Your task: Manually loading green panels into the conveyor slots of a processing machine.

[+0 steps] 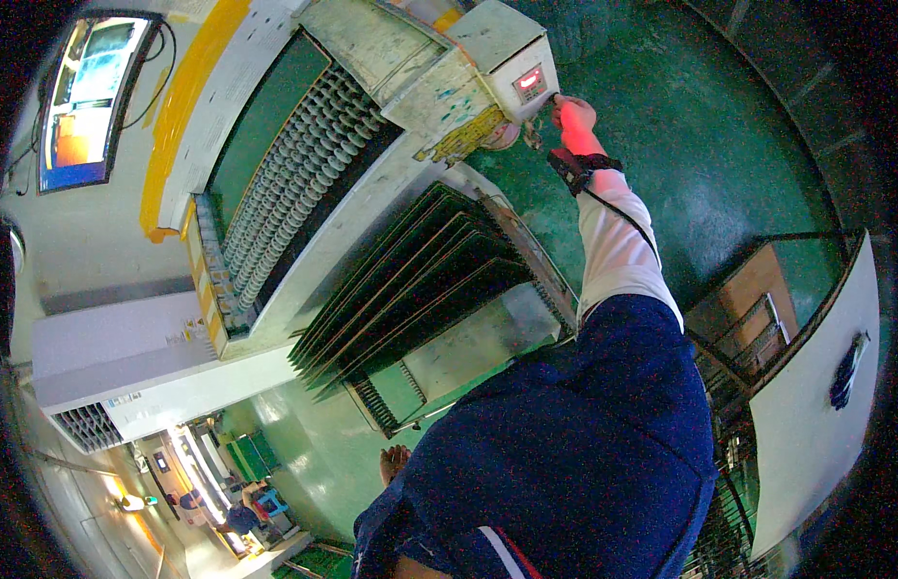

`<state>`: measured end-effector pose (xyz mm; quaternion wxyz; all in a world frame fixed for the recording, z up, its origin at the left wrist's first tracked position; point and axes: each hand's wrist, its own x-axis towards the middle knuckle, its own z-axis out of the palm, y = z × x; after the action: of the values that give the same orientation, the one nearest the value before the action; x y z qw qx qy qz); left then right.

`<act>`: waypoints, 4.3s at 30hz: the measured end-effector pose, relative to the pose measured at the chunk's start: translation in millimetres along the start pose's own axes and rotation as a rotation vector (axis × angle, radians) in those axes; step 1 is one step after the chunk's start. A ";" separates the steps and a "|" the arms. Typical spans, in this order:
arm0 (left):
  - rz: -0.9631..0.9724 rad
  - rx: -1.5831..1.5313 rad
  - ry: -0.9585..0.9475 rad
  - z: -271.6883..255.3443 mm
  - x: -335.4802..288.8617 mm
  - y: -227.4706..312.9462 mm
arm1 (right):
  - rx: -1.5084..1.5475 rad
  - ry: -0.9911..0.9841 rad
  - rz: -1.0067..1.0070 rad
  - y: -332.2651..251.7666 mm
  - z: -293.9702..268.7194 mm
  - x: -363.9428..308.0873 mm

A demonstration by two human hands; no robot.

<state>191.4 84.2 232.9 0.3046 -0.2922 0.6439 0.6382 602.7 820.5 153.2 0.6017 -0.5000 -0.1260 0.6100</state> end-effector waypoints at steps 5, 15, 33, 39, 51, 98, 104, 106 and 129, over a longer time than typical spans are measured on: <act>-0.026 -0.019 -0.029 4.4 -3.2 0.5 | 0.029 -0.049 0.002 -0.7 2.0 -5.4; -0.017 -0.021 0.083 10.5 -4.8 0.1 | 0.040 -0.024 0.013 -2.2 4.9 -7.0; -0.051 -0.053 0.011 5.6 -1.4 0.8 | -0.018 0.006 0.021 -3.1 5.1 -7.8; -0.020 -0.031 0.031 8.5 -3.4 -2.0 | 0.082 -0.097 0.029 1.9 -1.1 0.9; 0.217 0.354 -0.313 -71.5 74.2 -37.5 | -0.026 -0.216 0.241 23.8 -28.6 -61.8; -0.020 -0.881 0.204 -338.9 15.4 -233.5 | -2.061 -1.398 -0.897 210.2 141.2 -528.4; -0.034 -0.979 0.216 -330.9 24.3 -257.8 | -2.094 -1.395 -0.846 216.2 139.0 -540.7; -0.033 -0.993 0.168 -327.9 33.7 -256.8 | -2.049 -1.395 -0.944 216.2 131.1 -538.5; -0.083 -0.888 0.033 -314.2 90.7 -225.2 | -1.187 -1.231 -0.686 -37.8 176.9 -603.2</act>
<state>299.3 -232.1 18.5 0.1643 -0.4303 0.2998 0.8354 355.8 390.2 541.0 0.2213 -0.2490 -0.8576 0.3918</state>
